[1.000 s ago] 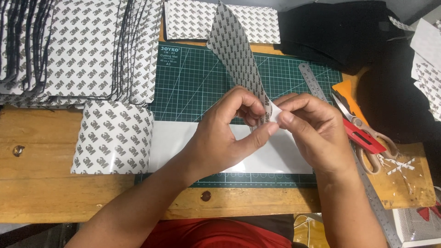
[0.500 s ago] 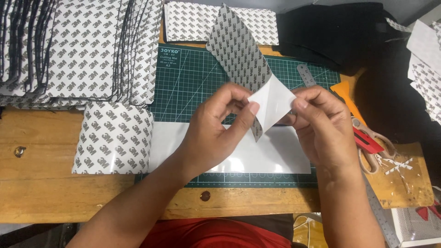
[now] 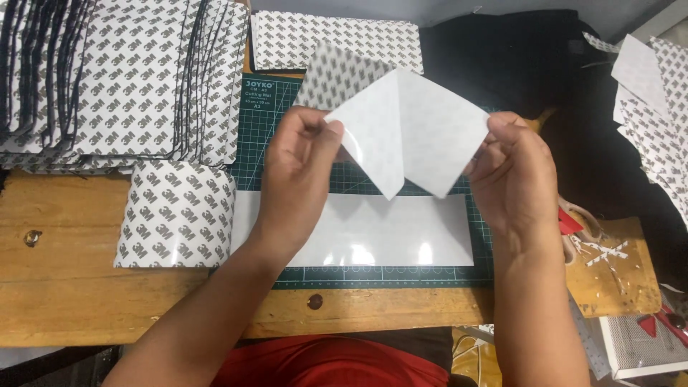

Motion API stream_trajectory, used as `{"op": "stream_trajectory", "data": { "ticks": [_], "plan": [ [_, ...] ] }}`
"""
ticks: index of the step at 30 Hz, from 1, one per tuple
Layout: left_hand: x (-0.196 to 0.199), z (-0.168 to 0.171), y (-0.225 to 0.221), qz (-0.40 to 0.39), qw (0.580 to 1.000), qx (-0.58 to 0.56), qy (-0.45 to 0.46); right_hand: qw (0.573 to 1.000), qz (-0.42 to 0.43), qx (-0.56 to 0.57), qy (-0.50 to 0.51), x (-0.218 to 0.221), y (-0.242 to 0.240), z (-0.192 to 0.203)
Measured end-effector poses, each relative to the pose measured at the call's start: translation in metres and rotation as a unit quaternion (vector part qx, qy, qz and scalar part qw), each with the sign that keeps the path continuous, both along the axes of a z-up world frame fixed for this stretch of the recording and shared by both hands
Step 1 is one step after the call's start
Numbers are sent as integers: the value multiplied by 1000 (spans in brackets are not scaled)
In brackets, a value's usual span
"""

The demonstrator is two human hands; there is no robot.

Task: Measuring and cutting adhesive sheets using a ruler and utility knife, then peeling the backing

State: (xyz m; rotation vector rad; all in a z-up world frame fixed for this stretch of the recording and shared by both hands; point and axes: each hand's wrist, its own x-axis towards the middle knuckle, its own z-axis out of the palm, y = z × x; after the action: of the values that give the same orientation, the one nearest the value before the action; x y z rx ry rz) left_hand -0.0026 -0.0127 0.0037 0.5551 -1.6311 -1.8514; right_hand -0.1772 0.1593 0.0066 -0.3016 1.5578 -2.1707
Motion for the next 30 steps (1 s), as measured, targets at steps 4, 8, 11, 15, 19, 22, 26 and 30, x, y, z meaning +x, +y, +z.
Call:
{"op": "stream_trajectory", "data": {
  "ticks": [4, 8, 11, 15, 19, 22, 26, 30],
  "plan": [
    [-1, -1, -1, 47, 995, 85, 29, 995, -9, -58, -82, -19, 1, -7],
    [6, 14, -3, 77, 973, 198, 90, 986, -13, -29, -162, -16, -4, 12],
    [14, 28, -2, 97, 959, 225, 144, 979, -22, -69, -191, -20, -1, 16],
    [31, 54, -6, 116, 958, 228, 132, 966, 36, -147, -210, -42, 6, 0],
    [52, 85, -8, 166, 954, 205, 143, 960, -19, -129, -249, -45, 9, 5],
    [66, 89, -24, 216, 955, 167, 115, 955, -21, -140, -261, -47, 9, 5],
    [76, 68, -74, 260, 938, 184, 135, 952, 56, -162, -253, -70, 18, -17],
    [97, 30, -129, 156, 985, 39, 64, 947, -2, -156, -282, -53, 14, 0]
  ]
}}
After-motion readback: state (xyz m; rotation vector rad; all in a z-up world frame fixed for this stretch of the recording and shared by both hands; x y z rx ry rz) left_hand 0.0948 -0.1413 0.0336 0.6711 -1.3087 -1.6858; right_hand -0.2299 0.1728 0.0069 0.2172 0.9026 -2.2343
